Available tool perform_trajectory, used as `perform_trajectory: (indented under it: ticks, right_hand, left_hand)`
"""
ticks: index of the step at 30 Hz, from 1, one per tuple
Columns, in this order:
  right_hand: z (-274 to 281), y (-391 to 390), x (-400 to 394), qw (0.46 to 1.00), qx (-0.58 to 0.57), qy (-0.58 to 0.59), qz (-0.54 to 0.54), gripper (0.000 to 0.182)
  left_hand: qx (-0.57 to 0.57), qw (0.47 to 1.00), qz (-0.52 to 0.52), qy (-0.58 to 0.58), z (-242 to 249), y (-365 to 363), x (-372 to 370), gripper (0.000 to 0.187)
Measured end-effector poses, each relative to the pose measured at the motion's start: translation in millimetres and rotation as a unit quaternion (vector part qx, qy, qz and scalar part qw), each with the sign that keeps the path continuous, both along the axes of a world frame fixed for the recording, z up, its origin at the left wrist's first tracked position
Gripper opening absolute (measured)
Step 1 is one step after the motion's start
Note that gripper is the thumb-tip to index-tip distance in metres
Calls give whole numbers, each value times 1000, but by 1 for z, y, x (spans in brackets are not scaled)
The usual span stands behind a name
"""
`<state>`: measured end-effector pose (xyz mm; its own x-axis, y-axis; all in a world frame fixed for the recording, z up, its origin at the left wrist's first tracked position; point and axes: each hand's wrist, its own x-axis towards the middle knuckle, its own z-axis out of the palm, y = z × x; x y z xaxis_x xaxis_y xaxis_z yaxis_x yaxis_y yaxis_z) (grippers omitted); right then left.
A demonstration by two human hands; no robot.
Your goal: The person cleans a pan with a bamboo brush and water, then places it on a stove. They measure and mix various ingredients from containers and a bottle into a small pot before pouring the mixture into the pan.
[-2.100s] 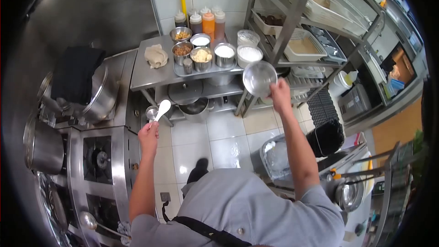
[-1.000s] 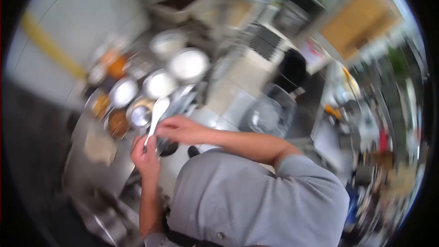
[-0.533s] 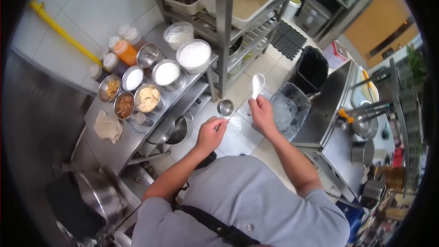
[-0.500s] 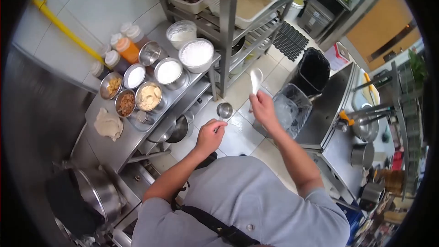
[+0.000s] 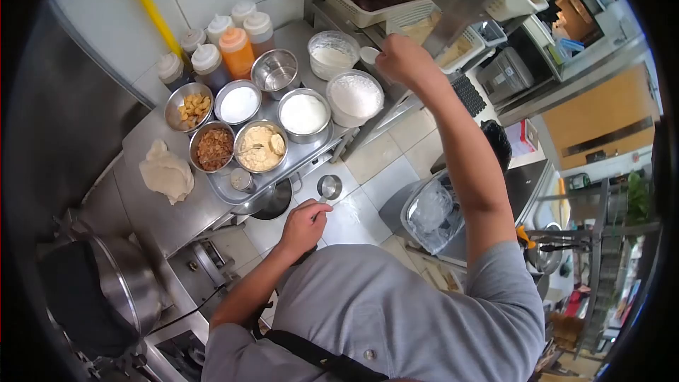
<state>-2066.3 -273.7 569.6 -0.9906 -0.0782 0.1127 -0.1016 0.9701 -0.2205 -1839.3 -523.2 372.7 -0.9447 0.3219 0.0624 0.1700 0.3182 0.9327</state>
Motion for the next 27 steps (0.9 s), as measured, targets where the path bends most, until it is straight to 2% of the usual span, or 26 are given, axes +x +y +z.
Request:
perform_trajectory:
  ticks: [2, 5, 6, 10, 12, 14, 16, 18, 20, 22, 23, 24, 25, 27]
  right_hand:
    - [6, -10, -7, 997, 38, -70, -17, 24]
    - [-44, -6, -21, 992, 79, -102, -10, 32]
    - [-50, -13, -20, 985, 80, -149, -15, 35]
    - [-96, -7, -35, 981, 33, -187, -31, 37]
    - [-104, -2, -30, 988, 44, -135, -55, 35]
    - [-73, -16, 5, 997, 56, 34, -48, 24]
    - [-41, -27, 50, 985, -10, 162, -49, 24]
    - [-48, -24, 94, 990, -104, 67, -75, 27]
    - [-81, -23, 123, 941, -307, -136, -49, 36]
    - [-79, -50, 146, 814, -528, -209, -120, 37]
    - [-106, -47, 154, 736, -631, -215, -122, 32]
    - [-97, -57, 160, 664, -710, -183, -148, 29]
    - [-88, -67, 164, 583, -780, -149, -171, 26]
    - [-100, -56, 168, 578, -789, -108, -180, 23]
  left_hand:
    - [9, 1000, 2, -5, 6, -6, -7, 15]
    - [21, 1000, -9, -8, 14, -12, -19, 15]
    - [30, 999, -15, -11, 17, -12, -24, 16]
    - [41, 999, -20, -13, 31, -9, -43, 16]
    - [99, 994, -26, -30, 38, -5, -51, 16]
    - [129, 991, -15, -17, 48, -2, -61, 15]
    - [188, 982, -11, -29, 57, 1, -71, 14]
    - [205, 978, -3, -40, 69, 7, -82, 15]
    - [242, 969, -8, -39, 77, 17, -93, 14]
    - [244, 966, -47, -64, 81, 30, -100, 13]
    - [249, 960, -84, -93, 81, 38, -101, 12]
    - [284, 943, -104, -140, 81, 47, -100, 11]
    - [279, 944, -112, -138, 80, 53, -101, 11]
    - [226, 960, -146, -80, 75, 63, -104, 12]
